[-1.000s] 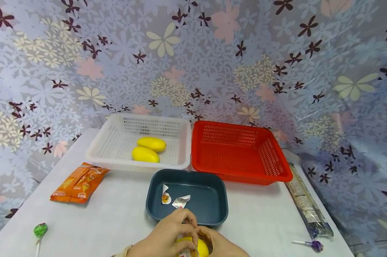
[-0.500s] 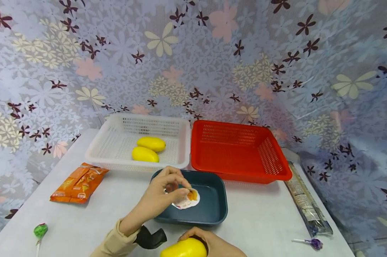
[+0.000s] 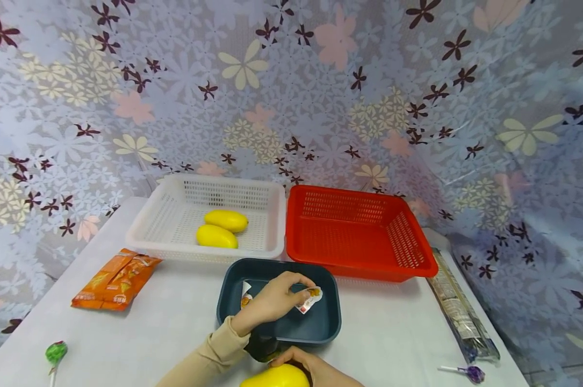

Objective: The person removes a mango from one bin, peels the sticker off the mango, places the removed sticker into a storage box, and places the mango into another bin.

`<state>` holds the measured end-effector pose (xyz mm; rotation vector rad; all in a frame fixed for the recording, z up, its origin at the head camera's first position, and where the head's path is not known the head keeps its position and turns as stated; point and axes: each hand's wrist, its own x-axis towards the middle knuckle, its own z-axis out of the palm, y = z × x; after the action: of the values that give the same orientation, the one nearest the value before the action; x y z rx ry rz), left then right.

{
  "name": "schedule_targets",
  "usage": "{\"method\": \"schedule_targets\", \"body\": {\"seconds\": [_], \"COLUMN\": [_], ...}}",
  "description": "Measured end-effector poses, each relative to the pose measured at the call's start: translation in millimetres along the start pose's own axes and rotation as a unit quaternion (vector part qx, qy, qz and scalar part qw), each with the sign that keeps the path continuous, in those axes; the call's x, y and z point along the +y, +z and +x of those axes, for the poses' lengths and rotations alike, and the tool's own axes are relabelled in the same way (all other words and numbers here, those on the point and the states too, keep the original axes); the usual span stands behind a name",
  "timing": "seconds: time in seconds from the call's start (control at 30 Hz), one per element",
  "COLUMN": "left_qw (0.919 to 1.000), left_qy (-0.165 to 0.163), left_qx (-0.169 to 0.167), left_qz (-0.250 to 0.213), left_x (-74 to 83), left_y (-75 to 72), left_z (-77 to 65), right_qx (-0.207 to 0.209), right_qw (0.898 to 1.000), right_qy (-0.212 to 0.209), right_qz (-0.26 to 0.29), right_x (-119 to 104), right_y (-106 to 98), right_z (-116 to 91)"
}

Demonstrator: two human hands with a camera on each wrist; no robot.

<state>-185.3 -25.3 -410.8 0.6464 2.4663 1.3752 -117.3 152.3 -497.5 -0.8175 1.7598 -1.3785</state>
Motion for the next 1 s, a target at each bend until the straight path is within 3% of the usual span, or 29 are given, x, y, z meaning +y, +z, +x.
{"method": "schedule_targets", "body": {"seconds": [0.13,0.3,0.63,0.87,1.0], "left_qw": [0.9979,0.9946,0.9809,0.9857,0.9931], "left_qy": [-0.014,-0.021,-0.012,0.018,0.032], "left_qx": [-0.044,-0.083,-0.133,-0.154,-0.112], "left_qz": [0.044,0.059,0.141,0.065,0.013], "left_x": [-5.1,-7.6,-8.8,-11.7,-12.0], "left_y": [12.0,23.5,34.4,23.1,-2.5], "left_z": [-4.8,-4.6,-6.5,-5.4,-8.1], "right_qx": [0.005,-0.001,0.011,0.006,-0.005], "right_qw": [1.000,0.999,1.000,1.000,0.999], "right_qy": [0.027,0.030,0.019,0.014,-0.034], "right_qz": [0.009,0.043,0.010,0.002,-0.011], "right_x": [0.2,-0.9,-2.1,-1.2,1.1], "right_y": [-0.6,-0.3,-0.8,-0.3,0.4], "right_z": [-0.9,-2.1,-3.7,-1.0,1.8]}}
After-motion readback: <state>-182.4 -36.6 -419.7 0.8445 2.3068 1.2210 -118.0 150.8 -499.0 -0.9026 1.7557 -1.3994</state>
